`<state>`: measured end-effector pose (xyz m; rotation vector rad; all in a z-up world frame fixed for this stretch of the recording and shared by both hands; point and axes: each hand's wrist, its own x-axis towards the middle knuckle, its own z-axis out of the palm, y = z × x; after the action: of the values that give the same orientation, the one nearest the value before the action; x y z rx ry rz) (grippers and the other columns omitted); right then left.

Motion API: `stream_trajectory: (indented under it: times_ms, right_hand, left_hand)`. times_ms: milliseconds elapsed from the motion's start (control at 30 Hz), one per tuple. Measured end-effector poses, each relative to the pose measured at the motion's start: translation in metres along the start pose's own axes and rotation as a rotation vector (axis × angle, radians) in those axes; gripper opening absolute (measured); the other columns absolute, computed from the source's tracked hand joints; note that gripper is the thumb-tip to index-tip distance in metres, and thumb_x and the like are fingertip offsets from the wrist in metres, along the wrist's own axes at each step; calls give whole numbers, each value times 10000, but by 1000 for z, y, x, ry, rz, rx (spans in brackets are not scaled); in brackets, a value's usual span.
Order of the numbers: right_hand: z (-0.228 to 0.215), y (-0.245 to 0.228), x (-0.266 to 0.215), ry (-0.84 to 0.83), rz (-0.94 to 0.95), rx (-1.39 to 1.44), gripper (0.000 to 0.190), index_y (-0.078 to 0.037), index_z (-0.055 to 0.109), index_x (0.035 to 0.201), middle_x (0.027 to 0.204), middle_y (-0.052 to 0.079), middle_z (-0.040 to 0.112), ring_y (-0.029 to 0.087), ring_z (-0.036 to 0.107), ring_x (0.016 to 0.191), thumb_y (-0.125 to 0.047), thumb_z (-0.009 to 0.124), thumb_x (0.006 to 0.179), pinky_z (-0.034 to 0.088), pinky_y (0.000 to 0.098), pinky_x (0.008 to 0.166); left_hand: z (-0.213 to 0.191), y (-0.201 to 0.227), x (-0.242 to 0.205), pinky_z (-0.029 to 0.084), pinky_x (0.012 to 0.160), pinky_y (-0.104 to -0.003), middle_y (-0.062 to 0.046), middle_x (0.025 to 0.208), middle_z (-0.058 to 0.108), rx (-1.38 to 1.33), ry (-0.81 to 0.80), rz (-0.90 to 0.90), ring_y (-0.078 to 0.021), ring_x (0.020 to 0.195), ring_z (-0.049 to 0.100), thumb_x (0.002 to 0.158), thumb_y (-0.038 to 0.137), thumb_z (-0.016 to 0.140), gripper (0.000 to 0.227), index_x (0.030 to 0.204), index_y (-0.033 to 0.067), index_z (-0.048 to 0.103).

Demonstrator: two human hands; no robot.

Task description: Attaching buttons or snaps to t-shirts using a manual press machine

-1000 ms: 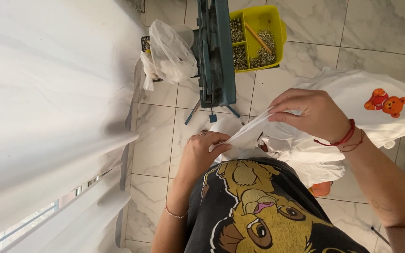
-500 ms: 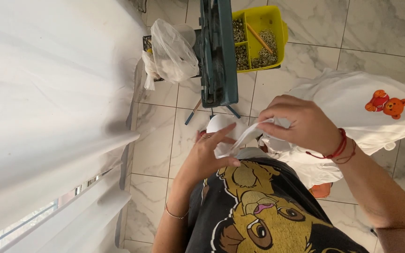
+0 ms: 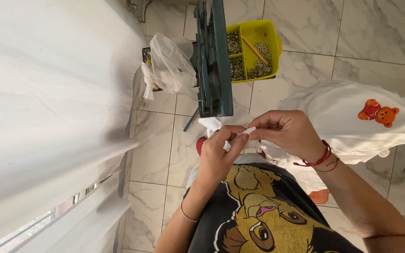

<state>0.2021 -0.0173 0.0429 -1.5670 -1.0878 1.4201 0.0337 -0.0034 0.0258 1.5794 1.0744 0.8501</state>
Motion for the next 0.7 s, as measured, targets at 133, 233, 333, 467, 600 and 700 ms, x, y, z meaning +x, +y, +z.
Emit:
stream_trajectory:
  times_ms: [133, 233, 333, 467, 600, 700]
  right_hand:
    - [-5, 3, 11, -25, 21, 26, 175, 15, 663, 827, 637, 92, 632, 99, 527, 594, -40, 712, 668, 480, 228, 556]
    - [-14, -3, 37, -56, -49, -135, 114, -48, 691, 779, 589, 64, 641, 86, 526, 565, -110, 710, 686, 478, 212, 549]
    - [-33, 15, 95, 113, -236, -493, 161, -40, 649, 879, 679, 171, 600, 264, 578, 625, -176, 654, 792, 471, 342, 584]
    - [-43, 54, 185, 324, -514, -963, 26, -140, 679, 805, 706, 51, 530, 230, 532, 661, -141, 654, 812, 442, 351, 506]
    - [-33, 68, 238, 209, -464, -1149, 103, -125, 682, 710, 768, 124, 485, 319, 499, 771, -179, 639, 787, 483, 391, 548]
    - [-23, 54, 235, 230, -320, -1212, 158, -96, 680, 742, 776, 115, 483, 312, 500, 787, -208, 602, 821, 497, 404, 484]
  left_hand:
    - [-1, 2, 7, 452, 528, -363, -117, 593, 567, 55, 8, 35, -316, 547, 543, 802, 176, 600, 102, 826, 78, 598]
    - [-5, 0, 9, 441, 523, -328, -88, 592, 572, 30, 37, 16, -263, 538, 536, 811, 175, 581, 84, 813, 92, 596]
    - [-11, -3, 8, 430, 511, -335, -102, 590, 566, 11, 68, -18, -280, 526, 521, 807, 154, 574, 85, 795, 72, 594]
    - [-18, 0, 6, 386, 482, -300, -69, 629, 567, 41, 51, -76, -216, 527, 464, 801, 123, 555, 70, 772, 59, 563]
    - [-26, -7, 1, 345, 428, -243, -10, 592, 508, 111, 14, -157, -125, 524, 412, 789, 133, 544, 66, 756, 76, 544]
    - [-28, -12, -4, 374, 404, -234, -17, 616, 559, 113, 10, -235, -113, 493, 430, 792, 181, 545, 93, 779, 90, 558]
